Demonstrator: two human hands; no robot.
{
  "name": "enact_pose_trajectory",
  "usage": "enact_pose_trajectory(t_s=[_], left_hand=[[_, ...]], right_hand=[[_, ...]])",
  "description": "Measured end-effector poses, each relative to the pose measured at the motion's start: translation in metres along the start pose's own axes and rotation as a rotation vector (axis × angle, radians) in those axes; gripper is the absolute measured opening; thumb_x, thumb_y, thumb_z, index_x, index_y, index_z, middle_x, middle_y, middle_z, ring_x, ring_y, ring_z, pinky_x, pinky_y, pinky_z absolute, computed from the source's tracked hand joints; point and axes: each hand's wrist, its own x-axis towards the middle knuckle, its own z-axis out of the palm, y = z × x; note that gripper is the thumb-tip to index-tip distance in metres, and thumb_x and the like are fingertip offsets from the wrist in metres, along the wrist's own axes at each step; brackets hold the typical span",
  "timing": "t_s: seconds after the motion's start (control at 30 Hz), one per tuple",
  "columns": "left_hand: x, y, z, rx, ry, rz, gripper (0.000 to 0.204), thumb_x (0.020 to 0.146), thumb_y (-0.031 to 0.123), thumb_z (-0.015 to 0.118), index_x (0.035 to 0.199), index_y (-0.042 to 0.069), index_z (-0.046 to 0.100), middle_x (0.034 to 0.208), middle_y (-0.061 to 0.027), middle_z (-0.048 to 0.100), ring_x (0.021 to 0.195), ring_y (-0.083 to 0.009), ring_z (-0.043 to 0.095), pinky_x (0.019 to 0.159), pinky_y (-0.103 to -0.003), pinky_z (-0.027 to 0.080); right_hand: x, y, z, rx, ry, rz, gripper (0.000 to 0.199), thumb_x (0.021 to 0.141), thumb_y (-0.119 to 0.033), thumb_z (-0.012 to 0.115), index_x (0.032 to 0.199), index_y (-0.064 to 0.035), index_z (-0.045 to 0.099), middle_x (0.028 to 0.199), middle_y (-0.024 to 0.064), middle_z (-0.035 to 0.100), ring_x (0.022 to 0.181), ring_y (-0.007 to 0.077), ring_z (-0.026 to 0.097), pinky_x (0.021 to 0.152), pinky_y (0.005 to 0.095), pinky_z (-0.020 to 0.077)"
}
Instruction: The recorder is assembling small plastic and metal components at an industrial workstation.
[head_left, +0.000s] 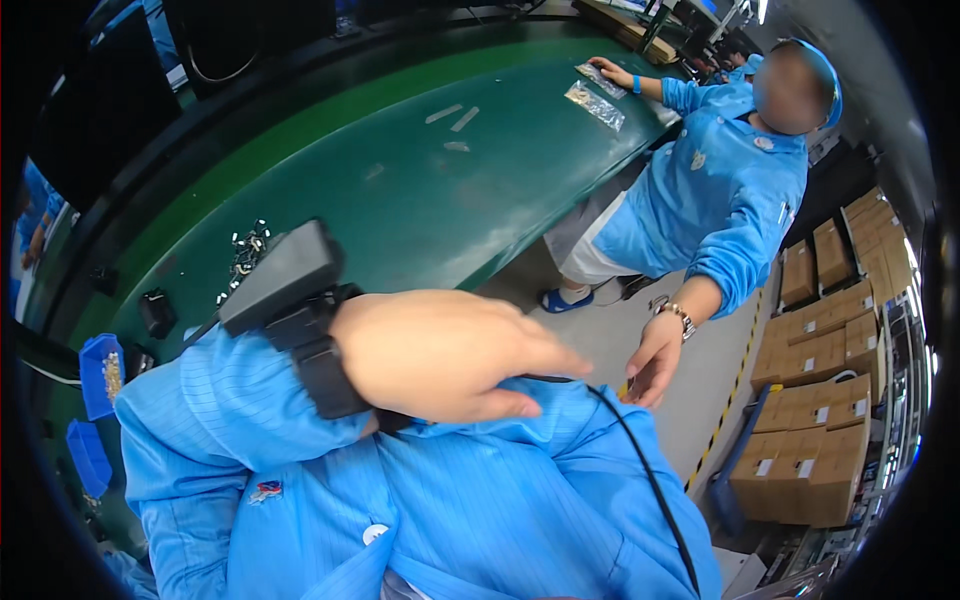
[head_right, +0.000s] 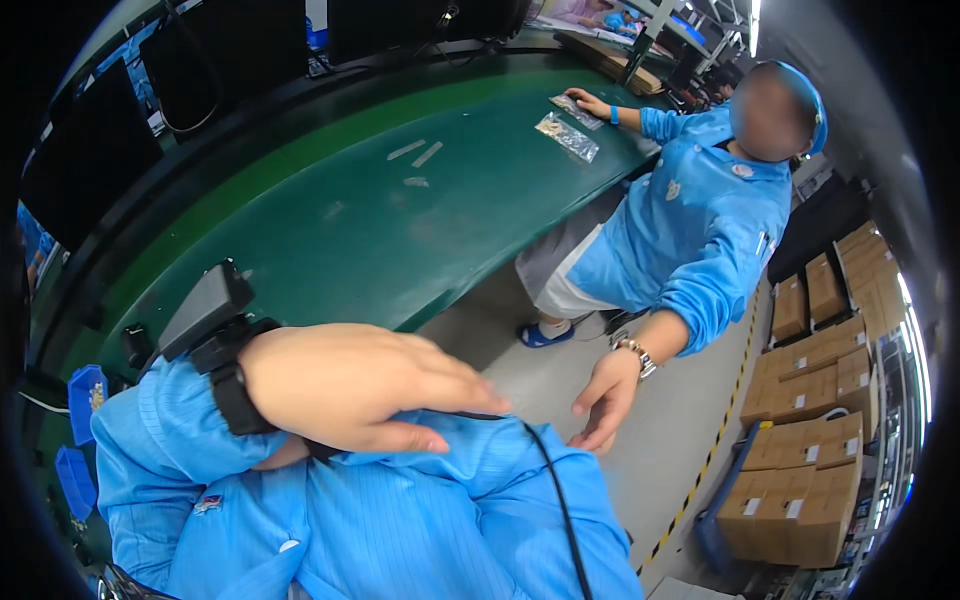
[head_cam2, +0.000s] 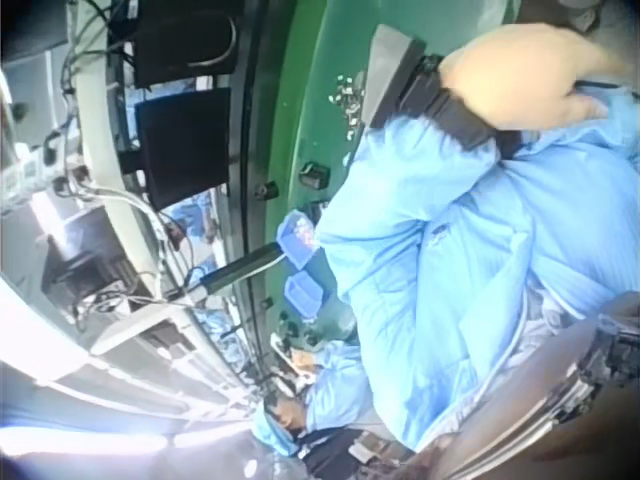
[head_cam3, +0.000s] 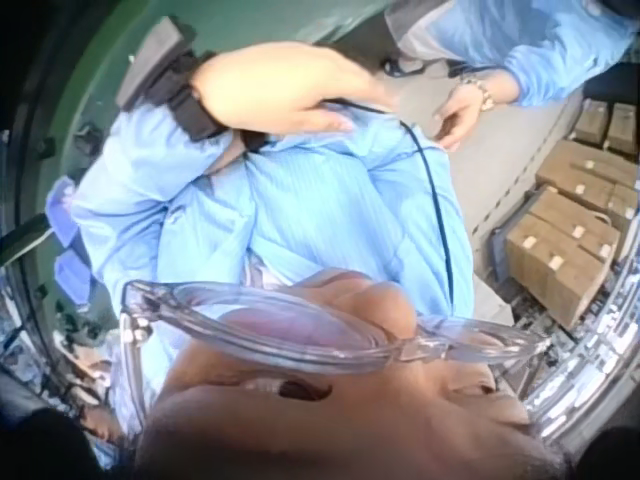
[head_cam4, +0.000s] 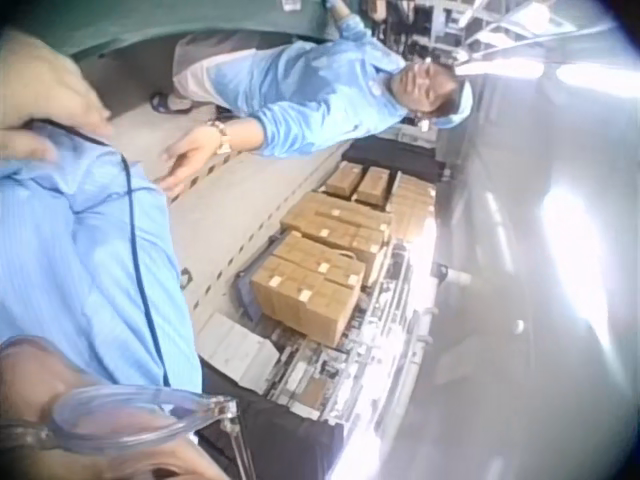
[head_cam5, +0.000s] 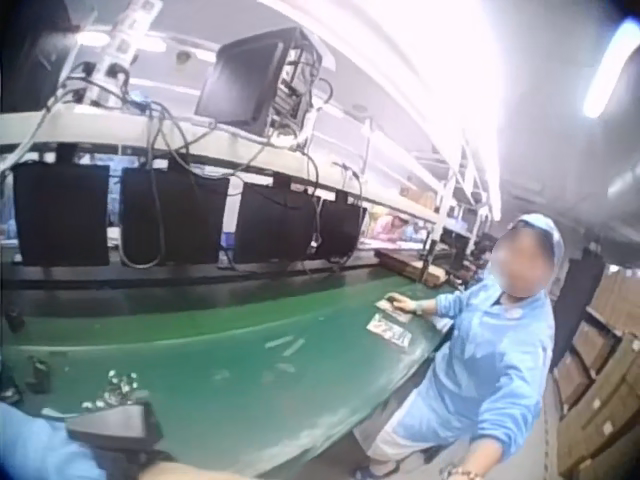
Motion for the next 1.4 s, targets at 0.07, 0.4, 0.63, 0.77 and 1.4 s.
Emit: enact_pose_trajectory(t_s=[0.07, 0.4, 0.63, 0.77, 1.4], left_hand=[[0.005, -0.003, 0.008, 0.026, -0.116, -0.122, 0.045, 0.091, 0.021, 0.06, 0.133, 0.007, 0.052, 0.128, -0.0136, 0.058, 0.111, -0.0349, 0.058, 0.093, -0.042, 0.048], [0.006, 0.02, 0.015, 0.427, -0.007, -0.247, 0.027, 0.078, 0.014, 0.069, 0.105, 0.008, 0.069, 0.098, -0.0019, 0.066, 0.09, -0.0192, 0.065, 0.077, -0.034, 0.05], [-0.009, 0.013, 0.028, 0.57, 0.455, -0.181, 0.024, 0.066, 0.003, 0.075, 0.09, 0.003, 0.071, 0.084, -0.0095, 0.068, 0.071, -0.0255, 0.065, 0.061, -0.033, 0.049], [-0.016, 0.002, 0.019, 0.468, 0.461, -0.14, 0.024, 0.068, 0.002, 0.076, 0.092, 0.003, 0.072, 0.073, -0.0081, 0.065, 0.064, -0.0252, 0.061, 0.06, -0.033, 0.048], [-0.041, -0.03, 0.024, 0.382, 0.647, -0.192, 0.029, 0.07, -0.006, 0.073, 0.097, 0.002, 0.071, 0.077, -0.0077, 0.065, 0.064, -0.0218, 0.061, 0.061, -0.03, 0.049]], right_hand=[[-0.01, 0.002, -0.015, -0.001, -0.024, 0.079, 0.011, 0.073, -0.011, 0.065, 0.083, -0.0057, 0.065, 0.081, 0.015, 0.066, 0.078, 0.0306, 0.066, 0.066, 0.0395, 0.0519], [-0.134, 0.019, -0.173, -0.143, -0.137, 0.603, 0.011, 0.075, -0.011, 0.063, 0.084, -0.0071, 0.066, 0.082, 0.0138, 0.066, 0.08, 0.0299, 0.066, 0.069, 0.0387, 0.0521], [-0.178, 0.025, -0.208, -0.218, -0.393, 0.874, 0.012, 0.076, -0.012, 0.062, 0.086, -0.008, 0.067, 0.082, 0.0129, 0.066, 0.082, 0.0295, 0.066, 0.07, 0.0382, 0.0523], [-0.088, 0.024, -0.165, -0.266, -0.166, 0.554, 0.012, 0.076, -0.012, 0.062, 0.086, -0.0086, 0.068, 0.083, 0.0124, 0.066, 0.083, 0.0292, 0.066, 0.071, 0.0379, 0.0524], [0.112, 0.078, -0.068, -0.552, -0.251, 0.64, 0.015, 0.079, -0.013, 0.059, 0.089, -0.0112, 0.07, 0.084, 0.01, 0.067, 0.086, 0.028, 0.066, 0.075, 0.0364, 0.0529]])
